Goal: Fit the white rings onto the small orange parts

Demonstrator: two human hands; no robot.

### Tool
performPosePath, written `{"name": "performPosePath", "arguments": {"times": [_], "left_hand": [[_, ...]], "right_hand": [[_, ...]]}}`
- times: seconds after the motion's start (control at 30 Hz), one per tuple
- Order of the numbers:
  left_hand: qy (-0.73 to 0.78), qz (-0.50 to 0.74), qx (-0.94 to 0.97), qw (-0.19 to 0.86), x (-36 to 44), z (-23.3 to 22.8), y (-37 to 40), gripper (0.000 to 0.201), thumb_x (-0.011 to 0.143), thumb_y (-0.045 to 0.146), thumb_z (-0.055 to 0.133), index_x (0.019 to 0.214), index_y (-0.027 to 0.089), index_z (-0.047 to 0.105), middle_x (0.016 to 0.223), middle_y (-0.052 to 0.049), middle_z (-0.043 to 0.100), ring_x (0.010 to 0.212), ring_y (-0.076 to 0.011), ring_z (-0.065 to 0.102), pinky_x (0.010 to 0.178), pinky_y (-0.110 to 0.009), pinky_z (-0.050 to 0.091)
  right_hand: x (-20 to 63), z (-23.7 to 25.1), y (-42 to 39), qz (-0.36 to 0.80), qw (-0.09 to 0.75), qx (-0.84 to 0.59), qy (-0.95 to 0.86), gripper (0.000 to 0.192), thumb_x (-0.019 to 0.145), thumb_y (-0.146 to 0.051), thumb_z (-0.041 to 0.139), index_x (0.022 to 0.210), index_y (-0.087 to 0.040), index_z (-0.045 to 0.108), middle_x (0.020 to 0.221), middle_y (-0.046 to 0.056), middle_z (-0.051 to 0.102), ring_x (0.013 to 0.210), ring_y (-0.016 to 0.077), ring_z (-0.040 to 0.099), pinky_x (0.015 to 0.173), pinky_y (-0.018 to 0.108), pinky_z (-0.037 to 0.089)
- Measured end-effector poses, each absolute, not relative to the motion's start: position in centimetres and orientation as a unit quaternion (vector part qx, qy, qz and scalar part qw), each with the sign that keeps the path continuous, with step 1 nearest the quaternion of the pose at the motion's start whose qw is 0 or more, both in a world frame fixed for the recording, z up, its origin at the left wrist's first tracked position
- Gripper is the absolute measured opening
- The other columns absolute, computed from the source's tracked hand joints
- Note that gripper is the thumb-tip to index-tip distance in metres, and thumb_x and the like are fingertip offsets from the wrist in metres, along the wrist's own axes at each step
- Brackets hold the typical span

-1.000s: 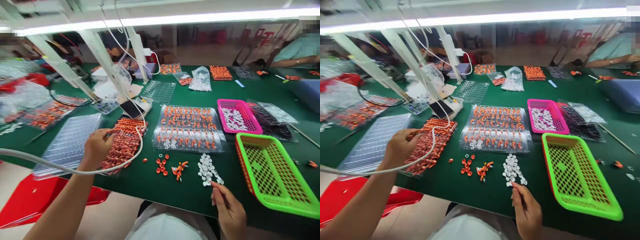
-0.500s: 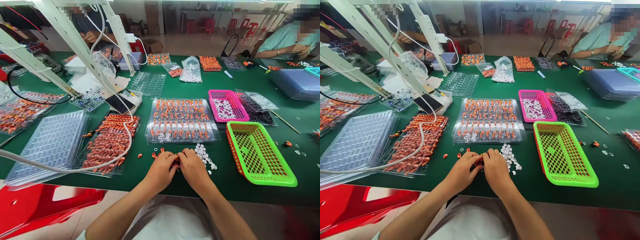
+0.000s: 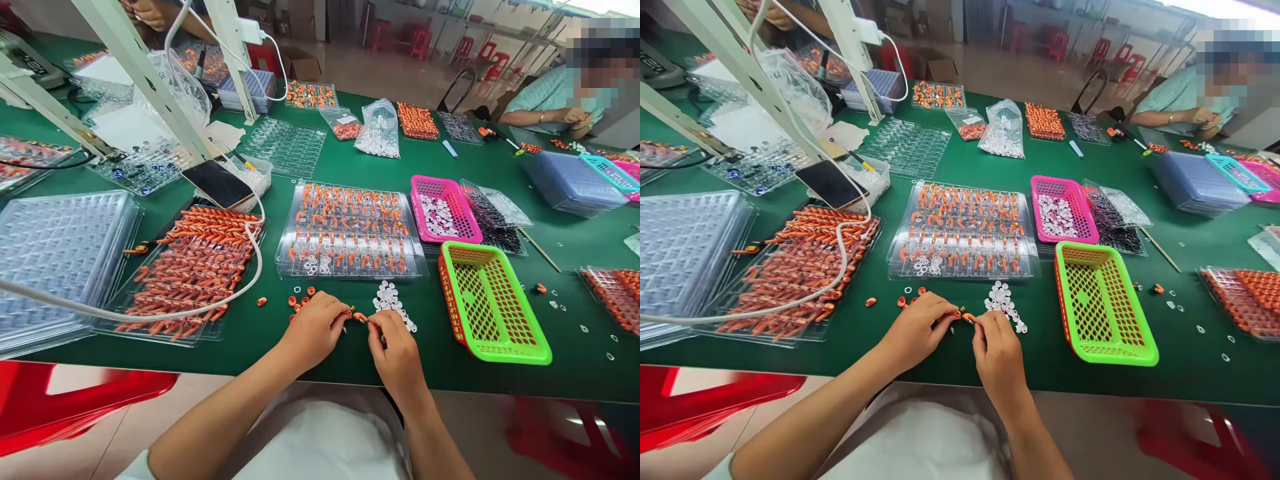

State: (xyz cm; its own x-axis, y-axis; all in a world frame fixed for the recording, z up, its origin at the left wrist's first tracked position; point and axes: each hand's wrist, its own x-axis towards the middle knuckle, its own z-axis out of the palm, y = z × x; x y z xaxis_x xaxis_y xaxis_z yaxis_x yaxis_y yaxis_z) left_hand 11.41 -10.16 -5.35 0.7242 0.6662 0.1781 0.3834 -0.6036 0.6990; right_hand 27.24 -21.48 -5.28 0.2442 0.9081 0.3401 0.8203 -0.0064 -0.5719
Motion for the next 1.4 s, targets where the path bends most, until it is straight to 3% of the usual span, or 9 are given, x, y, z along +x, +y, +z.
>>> {"name": "performPosePath", "arguments": {"times": [0.1, 0.23, 0.5, 0.73, 0.93, 1.07, 1.17, 1.27, 1.4], "left_hand": [[0.3, 0.208, 0.871, 0.328, 11.5, -5.2, -10.1, 0.017, 0.093, 0.016, 0.051, 0.096, 0.018, 0.068, 0.089, -0.007, 0.071, 0.088, -0.0219, 0.059, 0.078, -0.035, 0.048], [0.305, 0.2, 0.871, 0.331, 11.7, -4.9, -10.2, 0.019, 0.093, 0.015, 0.049, 0.097, 0.019, 0.067, 0.087, -0.006, 0.072, 0.086, -0.0214, 0.06, 0.075, -0.033, 0.048], [0.321, 0.223, 0.862, 0.322, 11.6, -4.8, -10.2, 0.017, 0.093, 0.016, 0.049, 0.098, 0.017, 0.066, 0.087, -0.006, 0.071, 0.084, -0.0205, 0.059, 0.074, -0.033, 0.047], [0.316, 0.214, 0.871, 0.311, 11.6, -5.2, -10.4, 0.016, 0.093, 0.015, 0.05, 0.096, 0.018, 0.065, 0.087, -0.005, 0.071, 0.086, -0.0216, 0.059, 0.074, -0.035, 0.048], [0.292, 0.235, 0.875, 0.306, 11.7, -4.5, -10.8, 0.017, 0.091, 0.013, 0.054, 0.1, 0.018, 0.067, 0.096, -0.008, 0.071, 0.091, -0.0229, 0.059, 0.079, -0.038, 0.049], [0.251, 0.295, 0.836, 0.389, 12.1, -3.5, -12.3, 0.023, 0.086, 0.018, 0.064, 0.11, 0.02, 0.065, 0.1, -0.008, 0.069, 0.096, -0.0216, 0.06, 0.083, -0.036, 0.051], [0.244, 0.317, 0.807, 0.435, 12.6, -3.0, -13.5, 0.025, 0.081, 0.024, 0.073, 0.104, 0.02, 0.066, 0.091, -0.005, 0.071, 0.086, -0.0195, 0.062, 0.085, -0.037, 0.05], [0.274, 0.311, 0.776, 0.476, 13.1, -2.6, -14.1, 0.019, 0.079, 0.025, 0.074, 0.095, 0.019, 0.069, 0.083, -0.004, 0.072, 0.076, -0.0179, 0.063, 0.081, -0.036, 0.05], [0.328, 0.249, 0.646, 0.643, 13.6, -2.3, -14.3, 0.013, 0.077, 0.025, 0.074, 0.088, 0.018, 0.073, 0.082, -0.005, 0.075, 0.076, -0.0181, 0.066, 0.072, -0.03, 0.054]], "right_hand": [[27.3, -5.2, -20.9, 0.017, 0.329, -0.693, -0.641, 0.024, 0.094, -0.01, 0.046, 0.111, -0.016, 0.061, 0.102, 0.012, 0.063, 0.096, 0.0249, 0.057, 0.083, 0.04, 0.05], [27.4, -5.2, -19.7, 0.035, 0.253, -0.678, -0.69, 0.03, 0.092, -0.007, 0.044, 0.115, -0.013, 0.062, 0.097, 0.012, 0.064, 0.092, 0.0266, 0.055, 0.079, 0.041, 0.051], [26.7, -5.3, -19.2, 0.083, 0.226, -0.686, -0.687, 0.024, 0.086, -0.006, 0.046, 0.097, -0.014, 0.066, 0.082, 0.009, 0.058, 0.079, 0.0243, 0.051, 0.065, 0.035, 0.046], [27.1, -4.6, -20.3, 0.104, 0.371, -0.682, -0.622, 0.021, 0.087, -0.008, 0.047, 0.094, -0.018, 0.065, 0.083, 0.007, 0.06, 0.081, 0.0225, 0.054, 0.072, 0.036, 0.045], [27.8, -3.7, -22.5, 0.332, 0.576, -0.635, -0.393, 0.015, 0.091, -0.021, 0.056, 0.101, -0.023, 0.068, 0.092, 0.005, 0.063, 0.08, 0.0173, 0.058, 0.068, 0.029, 0.047], [27.0, -4.4, -23.1, 0.407, 0.68, -0.564, -0.231, 0.013, 0.086, -0.027, 0.067, 0.097, -0.022, 0.07, 0.083, 0.003, 0.064, 0.065, 0.0108, 0.054, 0.055, 0.021, 0.043], [25.8, -5.2, -23.0, 0.408, 0.715, -0.539, -0.179, 0.012, 0.084, -0.028, 0.07, 0.095, -0.023, 0.071, 0.08, 0.001, 0.064, 0.063, 0.0087, 0.053, 0.055, 0.019, 0.044], [24.8, -5.7, -23.2, 0.385, 0.715, -0.547, -0.205, 0.014, 0.087, -0.025, 0.067, 0.101, -0.026, 0.069, 0.09, 0.002, 0.065, 0.075, 0.0119, 0.06, 0.064, 0.022, 0.05], [24.4, -5.8, -23.9, 0.274, 0.687, -0.588, -0.327, 0.017, 0.091, -0.019, 0.059, 0.105, -0.026, 0.067, 0.1, 0.005, 0.062, 0.092, 0.0174, 0.061, 0.074, 0.028, 0.054]]}}
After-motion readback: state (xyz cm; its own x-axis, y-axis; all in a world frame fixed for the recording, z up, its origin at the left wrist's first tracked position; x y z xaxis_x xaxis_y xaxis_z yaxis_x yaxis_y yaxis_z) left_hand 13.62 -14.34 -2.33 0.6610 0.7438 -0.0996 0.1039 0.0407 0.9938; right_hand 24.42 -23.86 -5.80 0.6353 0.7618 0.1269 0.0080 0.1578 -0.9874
